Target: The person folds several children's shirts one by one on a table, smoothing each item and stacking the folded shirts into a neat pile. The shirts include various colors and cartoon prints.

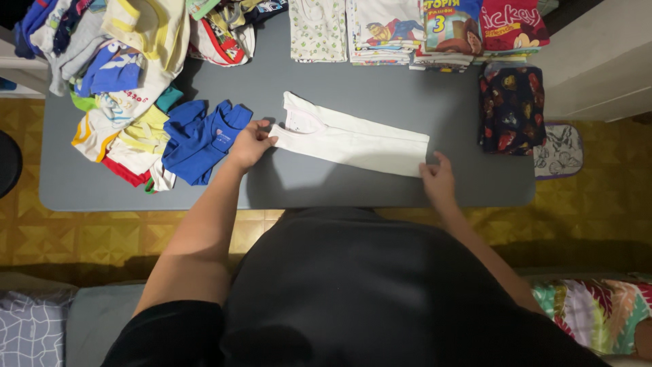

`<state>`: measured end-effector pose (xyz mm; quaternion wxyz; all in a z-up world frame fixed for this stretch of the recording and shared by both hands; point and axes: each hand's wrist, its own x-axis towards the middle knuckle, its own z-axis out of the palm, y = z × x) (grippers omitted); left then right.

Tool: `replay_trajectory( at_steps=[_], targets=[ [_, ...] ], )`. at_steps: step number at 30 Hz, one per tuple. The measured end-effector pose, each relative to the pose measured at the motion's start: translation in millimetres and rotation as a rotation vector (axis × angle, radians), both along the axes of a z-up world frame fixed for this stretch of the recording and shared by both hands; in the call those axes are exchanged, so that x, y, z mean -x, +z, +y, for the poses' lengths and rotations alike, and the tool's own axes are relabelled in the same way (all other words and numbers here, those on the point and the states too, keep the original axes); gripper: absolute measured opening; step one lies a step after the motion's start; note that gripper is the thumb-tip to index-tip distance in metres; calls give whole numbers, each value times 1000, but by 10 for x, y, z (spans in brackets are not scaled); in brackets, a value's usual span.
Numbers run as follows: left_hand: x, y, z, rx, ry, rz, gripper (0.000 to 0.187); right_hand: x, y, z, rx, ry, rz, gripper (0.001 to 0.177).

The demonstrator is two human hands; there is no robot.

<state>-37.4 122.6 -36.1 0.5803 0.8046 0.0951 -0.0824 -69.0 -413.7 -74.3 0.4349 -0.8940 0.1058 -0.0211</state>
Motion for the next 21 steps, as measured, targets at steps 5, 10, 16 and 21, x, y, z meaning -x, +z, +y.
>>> replay_trajectory(
  at_steps=[5,10,16,21],
  targets=[
    [-259,85,-73,112,52,-99,45,-390,146,133,-277,103,-167,41],
    [-939,823,-35,213,220,-490,28,-1178,1083,148,-371,-44,-470,25],
    [-976,1661,35,436,172,-559,36,-1388,1757,208,-585,78,-614,20],
    [-618,1547,148,229,11,-394,41,-1291,1443,105,-557,43,-427,16]
  ],
)
